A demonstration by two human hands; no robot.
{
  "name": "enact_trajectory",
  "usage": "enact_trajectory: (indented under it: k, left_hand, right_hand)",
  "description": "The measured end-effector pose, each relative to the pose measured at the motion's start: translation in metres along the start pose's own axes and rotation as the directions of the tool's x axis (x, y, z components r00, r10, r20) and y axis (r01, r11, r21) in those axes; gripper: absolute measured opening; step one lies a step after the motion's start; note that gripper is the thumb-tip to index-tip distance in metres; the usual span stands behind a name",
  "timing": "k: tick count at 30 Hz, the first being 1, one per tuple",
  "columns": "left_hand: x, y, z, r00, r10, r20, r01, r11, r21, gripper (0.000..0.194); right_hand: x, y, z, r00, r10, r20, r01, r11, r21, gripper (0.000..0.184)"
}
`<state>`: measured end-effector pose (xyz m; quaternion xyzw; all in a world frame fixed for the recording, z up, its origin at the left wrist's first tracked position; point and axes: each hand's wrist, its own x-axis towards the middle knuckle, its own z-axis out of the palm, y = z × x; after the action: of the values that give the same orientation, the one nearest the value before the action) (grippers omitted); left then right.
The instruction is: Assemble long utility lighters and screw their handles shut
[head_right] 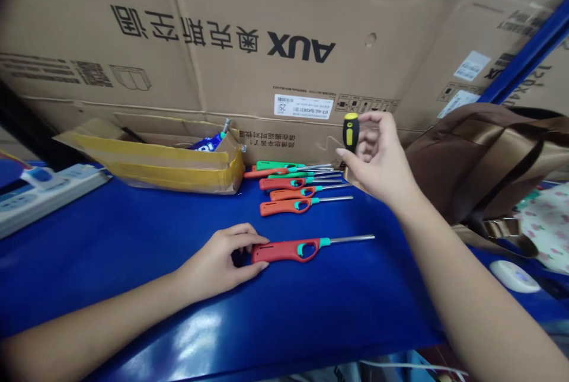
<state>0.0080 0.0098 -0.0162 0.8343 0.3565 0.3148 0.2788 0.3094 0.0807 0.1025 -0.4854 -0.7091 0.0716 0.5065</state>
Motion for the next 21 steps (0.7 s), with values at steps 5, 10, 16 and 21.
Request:
enact_trajectory:
  k: [5, 10, 16, 21]
  left_hand:
    - [-0.003, -0.005, 0.003, 1.000, -0.016, 0.011, 0.016, 1.000, 0.007, 0.031]
    - [-0.005, -0.005, 0.002, 1.000, -0.019, 0.016, 0.020, 0.999, -0.047, 0.034]
    - [-0.005, -0.001, 0.000, 1.000, 0.002, 0.000, -0.002, 0.995, -0.100, 0.032]
    - [-0.005, -0.001, 0.001, 1.000, -0.027, -0.003, 0.026, 0.991, -0.131, 0.035]
  right_hand:
    - [-0.019, -0.041, 0.069, 0.990, -0.058, 0.128, 0.001, 0.916, 0.402, 0.052]
    - [-0.041, -0.031, 0.128, 0.927, 0.135, 0.349, -0.316, 0.782, 0.537, 0.036]
    - [-0.055, -0.015, 0.147, 0.909, 0.184, 0.375, -0.368, 0.776, 0.512, 0.037]
    - [-0.059, -0.012, 0.150, 0.912, 0.176, 0.371, -0.362, 0.771, 0.524, 0.036]
